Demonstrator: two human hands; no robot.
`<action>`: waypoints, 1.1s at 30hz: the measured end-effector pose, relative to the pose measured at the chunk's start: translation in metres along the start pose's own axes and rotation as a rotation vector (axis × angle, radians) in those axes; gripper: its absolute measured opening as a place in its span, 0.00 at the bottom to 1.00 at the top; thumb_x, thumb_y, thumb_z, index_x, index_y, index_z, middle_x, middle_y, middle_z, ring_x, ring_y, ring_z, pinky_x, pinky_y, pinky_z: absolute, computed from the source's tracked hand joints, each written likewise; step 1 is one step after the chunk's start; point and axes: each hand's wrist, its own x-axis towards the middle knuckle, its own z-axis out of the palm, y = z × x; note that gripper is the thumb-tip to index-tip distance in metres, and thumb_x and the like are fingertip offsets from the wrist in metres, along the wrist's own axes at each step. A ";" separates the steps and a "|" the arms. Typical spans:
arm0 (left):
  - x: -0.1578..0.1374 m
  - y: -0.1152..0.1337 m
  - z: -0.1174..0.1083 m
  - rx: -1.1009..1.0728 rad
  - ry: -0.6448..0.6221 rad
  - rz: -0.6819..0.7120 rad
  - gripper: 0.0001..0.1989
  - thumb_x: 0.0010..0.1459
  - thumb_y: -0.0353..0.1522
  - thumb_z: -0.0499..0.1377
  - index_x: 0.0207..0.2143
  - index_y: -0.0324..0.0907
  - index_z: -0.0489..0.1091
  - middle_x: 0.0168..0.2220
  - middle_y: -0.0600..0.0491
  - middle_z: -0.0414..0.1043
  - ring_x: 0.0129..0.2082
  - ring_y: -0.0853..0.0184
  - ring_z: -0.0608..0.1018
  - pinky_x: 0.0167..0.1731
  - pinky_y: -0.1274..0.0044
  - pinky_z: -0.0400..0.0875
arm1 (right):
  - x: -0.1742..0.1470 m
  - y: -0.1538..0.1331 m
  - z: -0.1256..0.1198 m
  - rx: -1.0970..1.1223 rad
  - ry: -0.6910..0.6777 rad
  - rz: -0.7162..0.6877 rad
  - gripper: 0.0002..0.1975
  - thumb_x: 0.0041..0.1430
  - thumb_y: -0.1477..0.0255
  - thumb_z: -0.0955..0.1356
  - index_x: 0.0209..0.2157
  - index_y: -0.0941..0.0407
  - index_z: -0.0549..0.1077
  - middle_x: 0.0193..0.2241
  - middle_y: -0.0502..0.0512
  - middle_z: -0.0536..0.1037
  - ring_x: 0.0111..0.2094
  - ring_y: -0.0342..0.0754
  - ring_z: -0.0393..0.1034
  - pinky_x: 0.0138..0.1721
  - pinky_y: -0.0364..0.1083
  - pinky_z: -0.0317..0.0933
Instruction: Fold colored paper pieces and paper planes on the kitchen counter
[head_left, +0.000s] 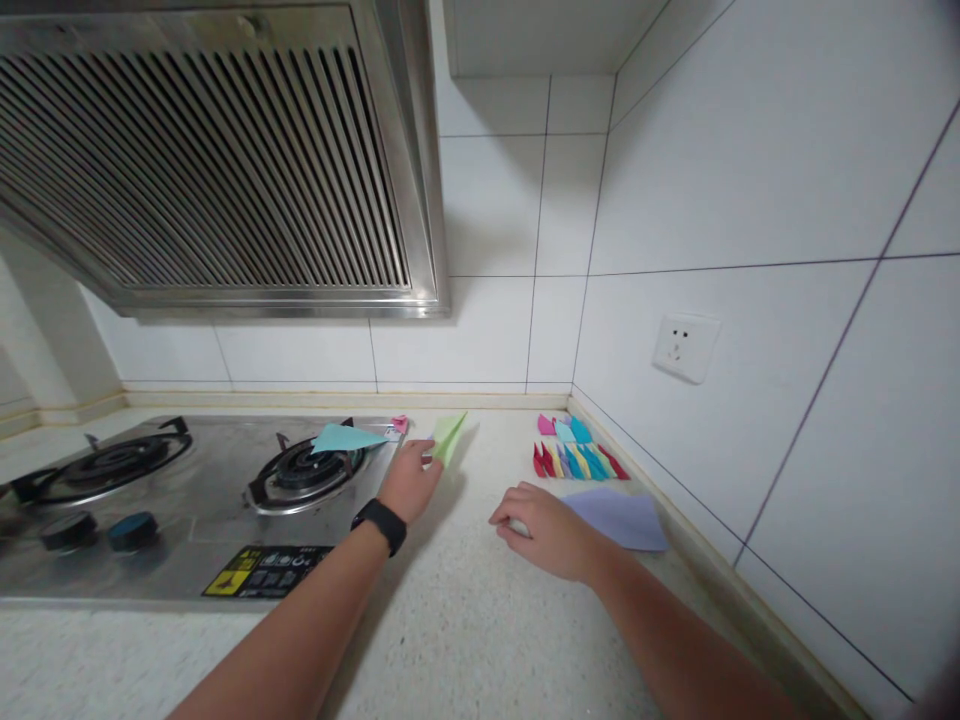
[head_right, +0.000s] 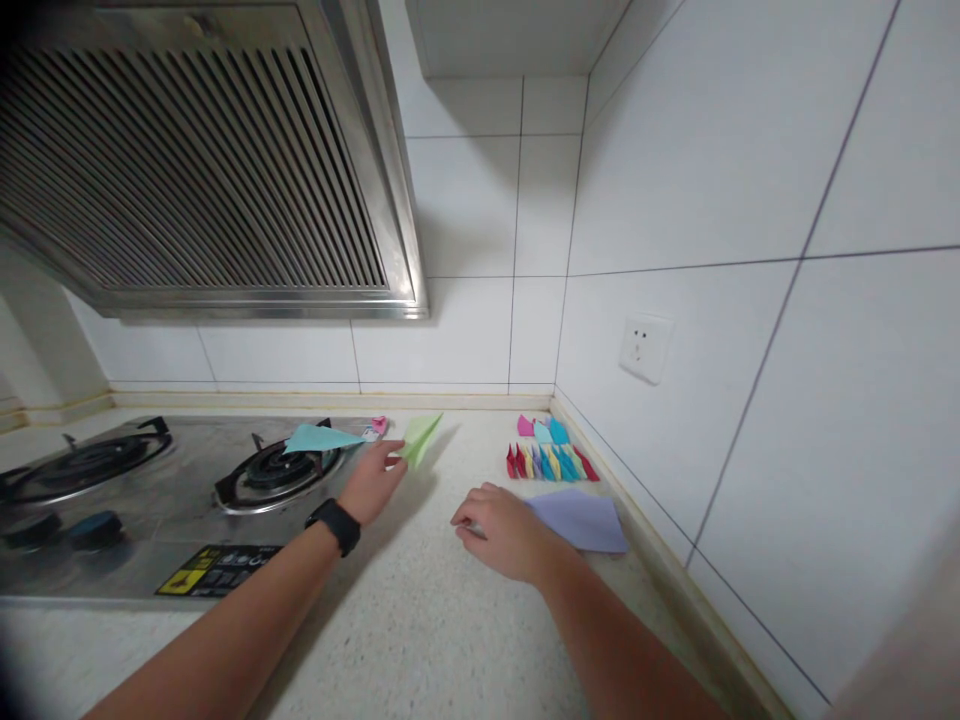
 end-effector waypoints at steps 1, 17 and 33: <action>0.000 0.000 -0.005 -0.036 0.018 0.020 0.16 0.56 0.28 0.54 0.48 0.35 0.68 0.49 0.42 0.67 0.39 0.67 0.76 0.38 0.76 0.72 | 0.000 0.000 0.000 0.004 0.003 0.000 0.07 0.59 0.74 0.65 0.37 0.55 0.75 0.34 0.54 0.77 0.40 0.47 0.67 0.44 0.47 0.59; -0.049 0.052 -0.029 -0.946 -0.208 -0.280 0.19 0.50 0.36 0.65 0.44 0.36 0.73 0.30 0.48 0.74 0.29 0.69 0.76 0.24 0.82 0.65 | 0.009 0.000 0.004 0.655 0.294 0.338 0.12 0.61 0.69 0.64 0.46 0.55 0.67 0.41 0.56 0.74 0.41 0.46 0.69 0.41 0.46 0.62; -0.053 0.046 -0.017 -0.898 -0.283 -0.375 0.18 0.49 0.37 0.66 0.41 0.37 0.72 0.26 0.56 0.67 0.22 0.77 0.66 0.20 0.85 0.59 | 0.006 0.013 0.006 0.898 0.459 0.426 0.17 0.55 0.63 0.68 0.43 0.54 0.62 0.36 0.52 0.74 0.33 0.46 0.71 0.34 0.47 0.65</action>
